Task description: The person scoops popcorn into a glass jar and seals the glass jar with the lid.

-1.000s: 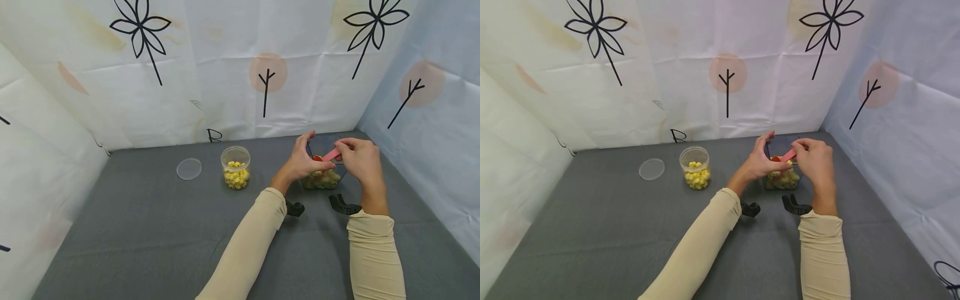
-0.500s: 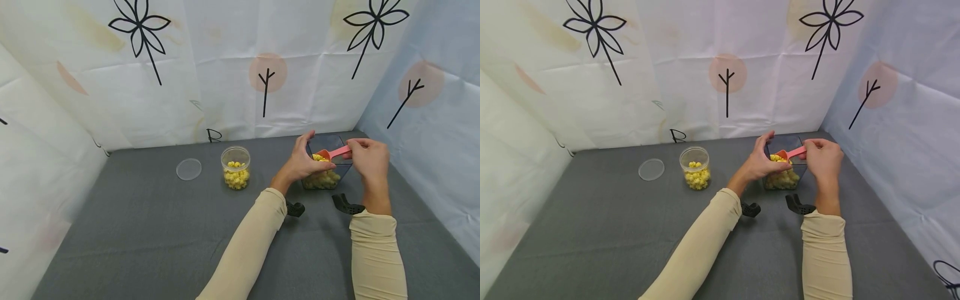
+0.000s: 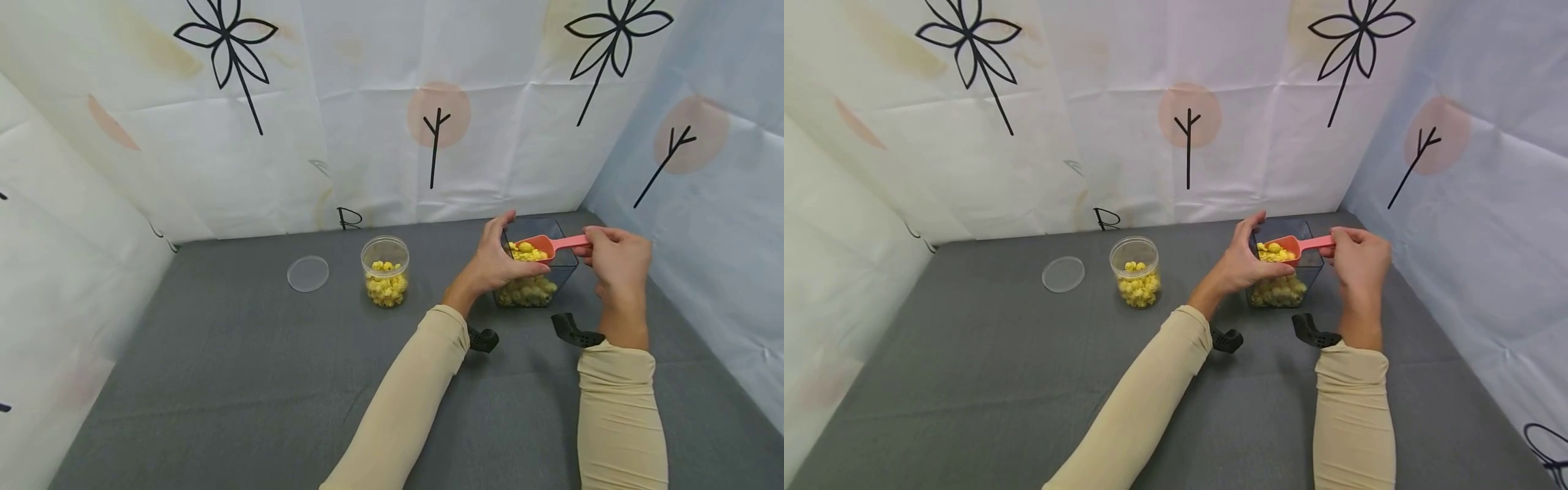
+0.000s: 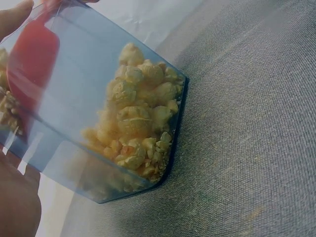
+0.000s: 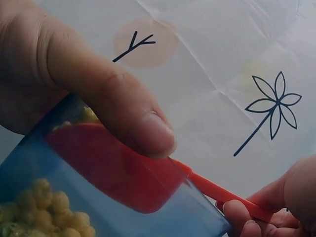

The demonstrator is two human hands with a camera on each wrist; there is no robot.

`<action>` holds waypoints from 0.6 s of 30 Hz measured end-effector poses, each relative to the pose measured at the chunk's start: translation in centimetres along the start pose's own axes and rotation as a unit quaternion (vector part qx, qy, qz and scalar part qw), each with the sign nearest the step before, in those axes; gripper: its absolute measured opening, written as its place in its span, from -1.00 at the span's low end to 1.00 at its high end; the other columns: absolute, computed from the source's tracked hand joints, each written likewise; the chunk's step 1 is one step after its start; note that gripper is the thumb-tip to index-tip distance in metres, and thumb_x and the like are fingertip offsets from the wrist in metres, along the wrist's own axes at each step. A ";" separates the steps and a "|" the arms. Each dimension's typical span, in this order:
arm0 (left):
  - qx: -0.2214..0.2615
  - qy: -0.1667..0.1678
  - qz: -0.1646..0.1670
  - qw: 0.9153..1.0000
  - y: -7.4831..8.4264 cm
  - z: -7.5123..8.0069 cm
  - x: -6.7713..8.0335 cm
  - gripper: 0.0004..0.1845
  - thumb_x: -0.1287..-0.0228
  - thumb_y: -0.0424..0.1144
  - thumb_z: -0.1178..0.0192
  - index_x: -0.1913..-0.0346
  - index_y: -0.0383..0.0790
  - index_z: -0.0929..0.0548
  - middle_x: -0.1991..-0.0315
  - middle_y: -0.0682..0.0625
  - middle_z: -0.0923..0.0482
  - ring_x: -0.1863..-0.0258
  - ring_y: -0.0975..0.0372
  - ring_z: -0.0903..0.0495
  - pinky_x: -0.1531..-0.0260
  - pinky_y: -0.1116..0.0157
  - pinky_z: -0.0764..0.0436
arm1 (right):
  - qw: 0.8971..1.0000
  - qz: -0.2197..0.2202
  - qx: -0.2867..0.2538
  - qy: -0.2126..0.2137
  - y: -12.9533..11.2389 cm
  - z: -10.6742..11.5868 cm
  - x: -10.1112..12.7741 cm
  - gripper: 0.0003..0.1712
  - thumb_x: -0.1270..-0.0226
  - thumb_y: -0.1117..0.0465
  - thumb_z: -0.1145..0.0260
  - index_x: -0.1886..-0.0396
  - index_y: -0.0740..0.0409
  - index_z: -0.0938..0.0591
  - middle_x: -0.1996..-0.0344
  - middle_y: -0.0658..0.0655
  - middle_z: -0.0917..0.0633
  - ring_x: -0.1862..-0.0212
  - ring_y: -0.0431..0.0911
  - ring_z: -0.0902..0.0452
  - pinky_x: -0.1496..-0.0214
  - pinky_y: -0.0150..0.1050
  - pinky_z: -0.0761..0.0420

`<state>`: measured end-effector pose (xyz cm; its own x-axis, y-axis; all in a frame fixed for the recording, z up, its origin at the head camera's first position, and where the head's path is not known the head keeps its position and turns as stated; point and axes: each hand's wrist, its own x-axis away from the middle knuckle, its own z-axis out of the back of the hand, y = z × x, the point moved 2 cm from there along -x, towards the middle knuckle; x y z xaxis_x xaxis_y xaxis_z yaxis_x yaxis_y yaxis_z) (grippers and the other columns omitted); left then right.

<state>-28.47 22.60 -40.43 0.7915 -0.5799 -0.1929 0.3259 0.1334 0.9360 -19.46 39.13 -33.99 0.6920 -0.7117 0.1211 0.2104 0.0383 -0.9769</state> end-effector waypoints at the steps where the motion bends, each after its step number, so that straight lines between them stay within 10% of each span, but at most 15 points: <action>1: 0.001 -0.001 -0.001 1.000 0.0 0.0 0.0 0.20 0.00 -0.05 -0.60 -0.62 0.24 -0.02 -0.56 0.13 -0.08 -0.49 0.11 -0.26 -0.39 0.24 -0.42 | 1.000 -0.004 -0.003 0.000 0.0 0.1 0.0 -0.58 -0.50 0.11 -0.23 -0.21 0.25 -0.64 0.74 -0.25 -0.66 0.66 -0.36 -0.58 0.56 -0.53 -0.52; 13: 0.008 -0.001 -0.002 1.000 0.0 0.0 0.0 0.20 -0.01 -0.07 -0.61 -0.62 0.23 -0.03 -0.56 0.13 -0.08 -0.41 0.21 -0.30 -0.36 0.30 -0.43 | 0.997 -0.038 -0.073 0.007 0.7 0.3 -0.6 -0.82 -0.48 0.14 -0.30 0.07 0.09 -0.73 0.71 -0.17 -0.69 0.69 -0.31 -0.57 0.58 -0.52 -0.55; 18: 0.010 -0.003 0.005 1.000 0.0 0.0 0.0 0.19 -0.02 -0.06 -0.60 -0.62 0.27 -0.02 -0.56 0.14 -0.07 -0.38 0.26 -0.30 -0.35 0.29 -0.45 | 0.995 -0.052 -0.086 0.013 0.9 0.6 -0.7 -0.60 -0.47 0.11 -0.30 -0.21 0.15 -0.67 0.70 -0.16 -0.69 0.65 -0.32 -0.59 0.55 -0.53 -0.56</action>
<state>-28.43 22.59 -40.43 0.7920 -0.5829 -0.1813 0.3072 0.1239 0.9436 -19.38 40.06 -34.88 0.6543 -0.7231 0.2213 0.1569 -0.1565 -0.9751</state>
